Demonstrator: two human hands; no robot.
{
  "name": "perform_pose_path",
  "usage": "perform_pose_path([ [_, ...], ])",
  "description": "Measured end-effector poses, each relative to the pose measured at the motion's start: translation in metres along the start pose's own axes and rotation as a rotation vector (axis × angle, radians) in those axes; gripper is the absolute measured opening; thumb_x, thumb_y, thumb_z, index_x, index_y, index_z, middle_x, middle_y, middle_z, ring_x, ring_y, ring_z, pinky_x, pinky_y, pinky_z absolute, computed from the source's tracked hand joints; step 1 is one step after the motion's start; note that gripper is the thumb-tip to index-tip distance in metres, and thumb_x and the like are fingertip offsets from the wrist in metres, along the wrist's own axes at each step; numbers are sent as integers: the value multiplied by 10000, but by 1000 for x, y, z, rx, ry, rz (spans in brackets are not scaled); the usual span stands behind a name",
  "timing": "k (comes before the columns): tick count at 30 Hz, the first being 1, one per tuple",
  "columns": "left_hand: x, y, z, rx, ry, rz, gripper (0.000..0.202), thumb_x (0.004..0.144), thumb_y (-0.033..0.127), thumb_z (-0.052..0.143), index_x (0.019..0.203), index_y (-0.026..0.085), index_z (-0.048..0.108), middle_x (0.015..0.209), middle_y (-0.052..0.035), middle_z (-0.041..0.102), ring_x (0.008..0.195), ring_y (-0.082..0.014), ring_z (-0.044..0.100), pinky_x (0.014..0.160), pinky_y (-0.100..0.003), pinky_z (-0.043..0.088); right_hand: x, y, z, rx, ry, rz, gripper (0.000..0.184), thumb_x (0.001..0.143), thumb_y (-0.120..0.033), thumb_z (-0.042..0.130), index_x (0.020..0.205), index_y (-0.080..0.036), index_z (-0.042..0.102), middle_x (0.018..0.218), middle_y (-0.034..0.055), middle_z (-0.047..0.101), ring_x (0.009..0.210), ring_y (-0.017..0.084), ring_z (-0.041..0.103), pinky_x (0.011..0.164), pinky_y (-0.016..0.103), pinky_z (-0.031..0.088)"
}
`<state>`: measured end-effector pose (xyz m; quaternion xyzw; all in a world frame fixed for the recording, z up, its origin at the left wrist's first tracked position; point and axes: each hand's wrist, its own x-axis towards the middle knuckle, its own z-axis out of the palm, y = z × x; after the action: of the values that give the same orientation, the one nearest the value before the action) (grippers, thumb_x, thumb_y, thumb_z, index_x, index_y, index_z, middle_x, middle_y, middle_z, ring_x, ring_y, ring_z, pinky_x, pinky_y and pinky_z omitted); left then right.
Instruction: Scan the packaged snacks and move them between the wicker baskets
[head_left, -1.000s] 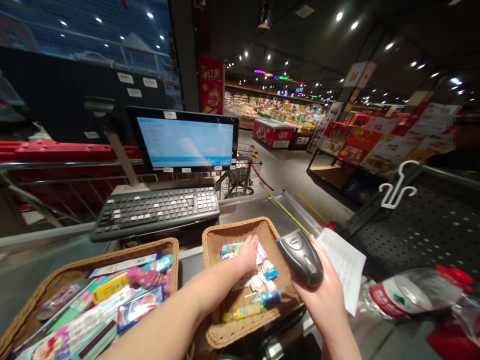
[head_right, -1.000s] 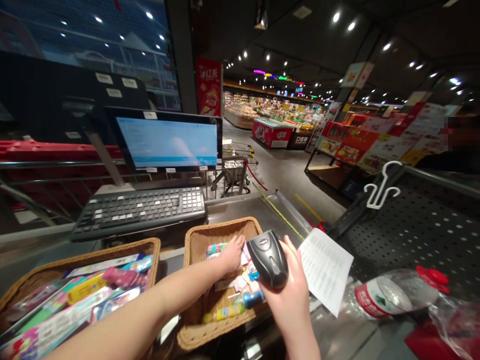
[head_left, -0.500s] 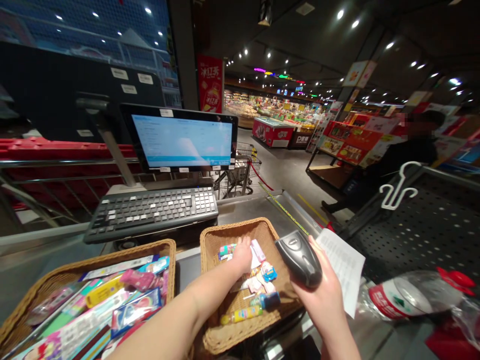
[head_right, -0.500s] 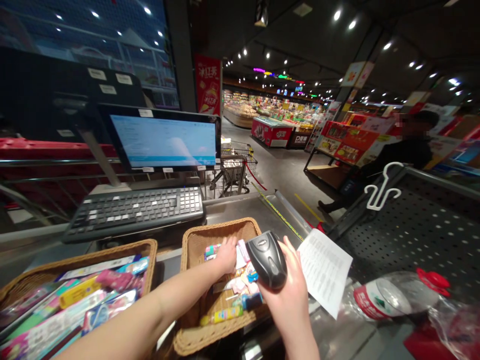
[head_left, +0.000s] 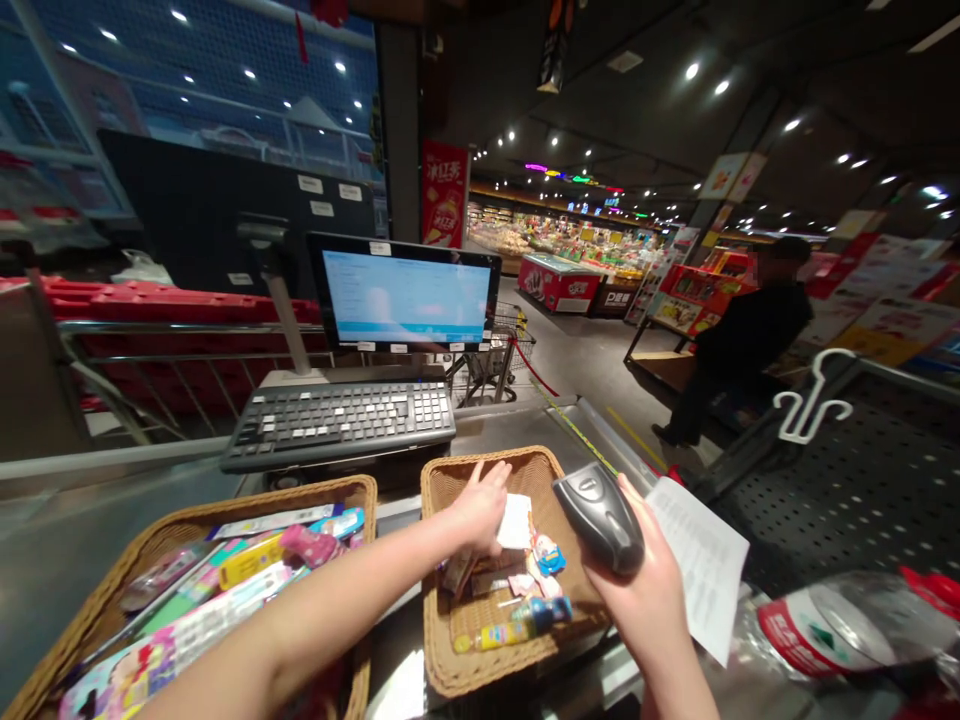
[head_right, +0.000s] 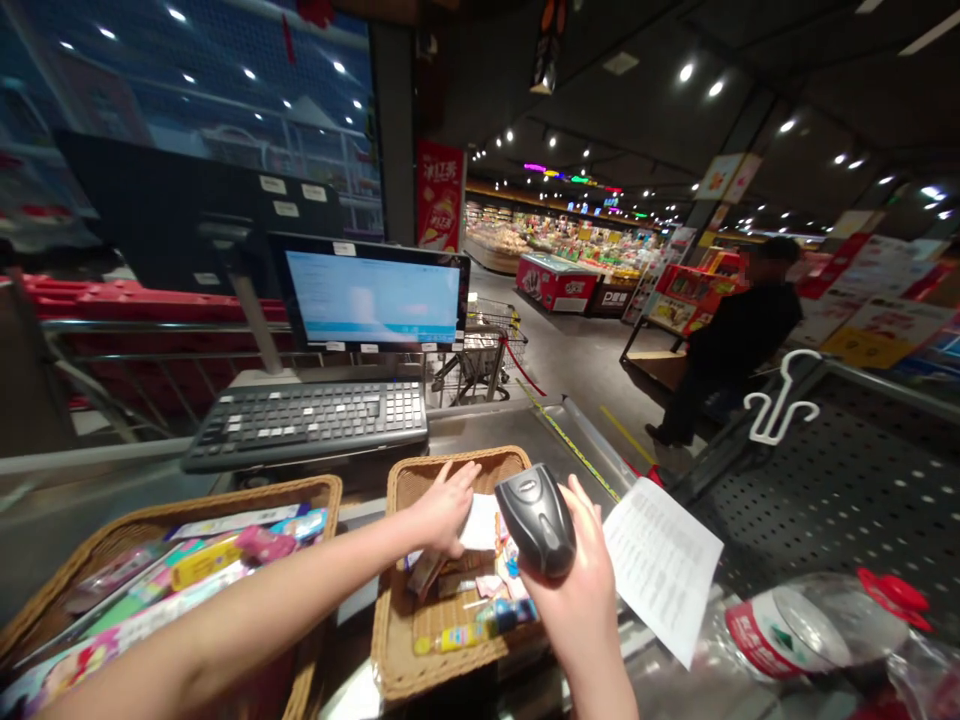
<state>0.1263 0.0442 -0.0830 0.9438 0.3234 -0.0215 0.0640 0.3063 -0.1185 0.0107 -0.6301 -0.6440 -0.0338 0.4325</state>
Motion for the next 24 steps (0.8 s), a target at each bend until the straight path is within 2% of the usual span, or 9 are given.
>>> perform_pose_path([
  [4,-54,-11,-38,-7,228,-4,822,652,537,725,1290,50,548,1615,-264,134,1513,-382,129,1224,-595,43,1,-8,5,37,40,-2,540,808,-331,653,1311,-174,537,1395,156,554,1365,359,466,1158,605,313],
  [6,-81,-17,-51,-3,319,-41,808,689,573,703,1288,58,536,1616,-260,138,1512,-386,129,1224,-600,41,1,-14,8,63,55,-9,549,802,-368,671,1300,-175,543,1351,153,589,1340,365,494,1150,614,321],
  [9,-118,-27,-66,40,422,-112,785,715,502,710,1331,68,491,1617,-255,146,1517,-370,117,1223,-600,41,1,-26,16,90,37,-40,541,803,-394,674,1288,-188,548,1295,141,626,1325,372,510,1134,636,331],
  [14,-171,-44,-77,167,570,-206,736,742,432,697,1352,77,489,1615,-236,178,1519,-346,134,1226,-583,-5,3,-52,32,103,-32,-118,542,807,-324,643,1320,-197,519,1406,142,545,1379,365,453,1151,622,320],
  [18,-206,-54,-82,284,676,-242,681,776,417,674,1348,87,508,1597,-237,235,1513,-339,174,1228,-567,-36,5,-81,40,100,-85,-193,549,801,-284,648,1327,-210,512,1422,133,521,1404,361,418,1160,602,324],
  [22,-236,-62,-82,343,694,-303,704,783,438,675,1370,94,495,1588,-234,263,1506,-340,200,1229,-560,-46,3,-105,51,110,-182,-315,518,802,-220,607,1312,-239,520,1380,118,546,1430,364,371,1138,626,342],
  [24,-249,-65,-81,355,693,-342,709,784,447,674,1373,96,494,1586,-230,271,1503,-342,209,1228,-563,-54,0,-112,60,101,-253,-365,529,788,-207,605,1309,-252,524,1368,112,554,1431,377,365,1133,666,316],
])
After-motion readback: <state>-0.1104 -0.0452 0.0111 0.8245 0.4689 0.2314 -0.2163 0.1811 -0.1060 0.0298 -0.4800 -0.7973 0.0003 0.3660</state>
